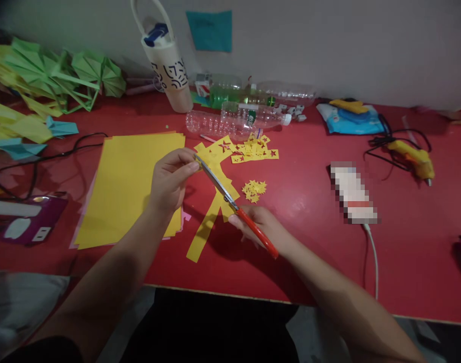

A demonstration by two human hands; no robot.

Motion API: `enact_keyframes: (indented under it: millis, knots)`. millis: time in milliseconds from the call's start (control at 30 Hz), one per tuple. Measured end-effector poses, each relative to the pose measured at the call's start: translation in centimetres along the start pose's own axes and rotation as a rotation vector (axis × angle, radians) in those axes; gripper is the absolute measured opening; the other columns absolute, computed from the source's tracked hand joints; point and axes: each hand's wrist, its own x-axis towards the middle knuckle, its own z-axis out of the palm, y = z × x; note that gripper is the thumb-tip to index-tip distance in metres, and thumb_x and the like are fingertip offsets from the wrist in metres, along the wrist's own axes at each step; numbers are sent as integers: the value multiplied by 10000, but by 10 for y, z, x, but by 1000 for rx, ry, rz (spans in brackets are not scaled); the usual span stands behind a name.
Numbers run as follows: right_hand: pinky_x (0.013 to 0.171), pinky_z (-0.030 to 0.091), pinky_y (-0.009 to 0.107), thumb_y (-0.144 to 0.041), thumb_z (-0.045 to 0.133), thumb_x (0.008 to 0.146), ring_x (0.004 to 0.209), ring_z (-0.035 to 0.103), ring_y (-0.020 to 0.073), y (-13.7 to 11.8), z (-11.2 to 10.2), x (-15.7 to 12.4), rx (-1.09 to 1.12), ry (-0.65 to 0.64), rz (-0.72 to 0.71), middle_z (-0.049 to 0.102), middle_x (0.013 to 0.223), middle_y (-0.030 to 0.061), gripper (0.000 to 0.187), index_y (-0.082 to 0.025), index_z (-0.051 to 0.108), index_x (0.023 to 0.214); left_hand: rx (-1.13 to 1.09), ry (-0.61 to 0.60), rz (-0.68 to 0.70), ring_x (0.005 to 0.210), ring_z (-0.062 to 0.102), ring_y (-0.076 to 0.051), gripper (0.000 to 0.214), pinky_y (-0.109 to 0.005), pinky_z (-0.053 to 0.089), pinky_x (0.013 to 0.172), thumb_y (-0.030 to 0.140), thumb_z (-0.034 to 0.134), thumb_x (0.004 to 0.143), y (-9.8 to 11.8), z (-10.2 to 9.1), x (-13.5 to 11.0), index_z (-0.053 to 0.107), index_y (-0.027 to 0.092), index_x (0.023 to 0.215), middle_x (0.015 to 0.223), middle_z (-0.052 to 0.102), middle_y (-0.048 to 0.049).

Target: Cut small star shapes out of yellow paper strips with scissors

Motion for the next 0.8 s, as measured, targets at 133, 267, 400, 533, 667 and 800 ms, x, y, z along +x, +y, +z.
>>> enact_keyframes:
  millis: [133, 267, 400, 533, 667, 800]
  knots:
    - [478, 548, 292, -696, 640, 750, 320, 383, 68, 1, 0, 1, 10, -8, -20, 364, 405, -109, 521, -240, 431, 609, -21, 25, -48, 629, 475, -89, 131, -237, 425, 610, 241, 719, 715, -1, 0, 0, 622, 205, 634, 660, 538, 23]
    - [473, 523, 305, -703, 662, 728, 316, 383, 76, 5, -1, 3, 34, 102, -67, 374, 401, -111, 518, -241, 453, 625, -95, 38, -155, 617, 470, -76, 133, -234, 423, 620, 221, 725, 648, 3, 1, 2, 605, 189, 601, 640, 519, 27]
    - [575, 525, 324, -642, 633, 801, 438, 518, 129, 9, -8, 9, 32, 293, -200, 517, 436, -45, 465, -238, 482, 627, -212, -61, -371, 611, 493, -72, 126, -237, 423, 631, 198, 716, 564, 7, 5, 2, 591, 183, 555, 617, 526, 33]
    - [525, 473, 307, -600, 657, 793, 546, 603, 172, 12, -17, 18, 169, 385, -290, 573, 536, -10, 419, -233, 511, 652, -200, -186, -490, 609, 490, -80, 111, -252, 410, 630, 199, 712, 558, 4, 12, -4, 603, 188, 544, 605, 530, 34]
    - [511, 457, 283, -452, 841, 638, 546, 602, 143, 12, -21, 23, 391, 427, -297, 545, 637, -58, 422, -235, 495, 744, -98, -291, -506, 614, 482, -79, 152, -253, 396, 644, 233, 744, 582, -4, 22, -11, 605, 176, 558, 623, 551, 32]
    - [493, 439, 266, -275, 873, 571, 486, 551, 110, 12, -22, 24, 504, 471, -325, 547, 597, -84, 444, -238, 475, 765, 42, -343, -474, 661, 509, -96, 177, -265, 415, 682, 304, 730, 663, -10, 27, -11, 609, 178, 632, 673, 572, 22]
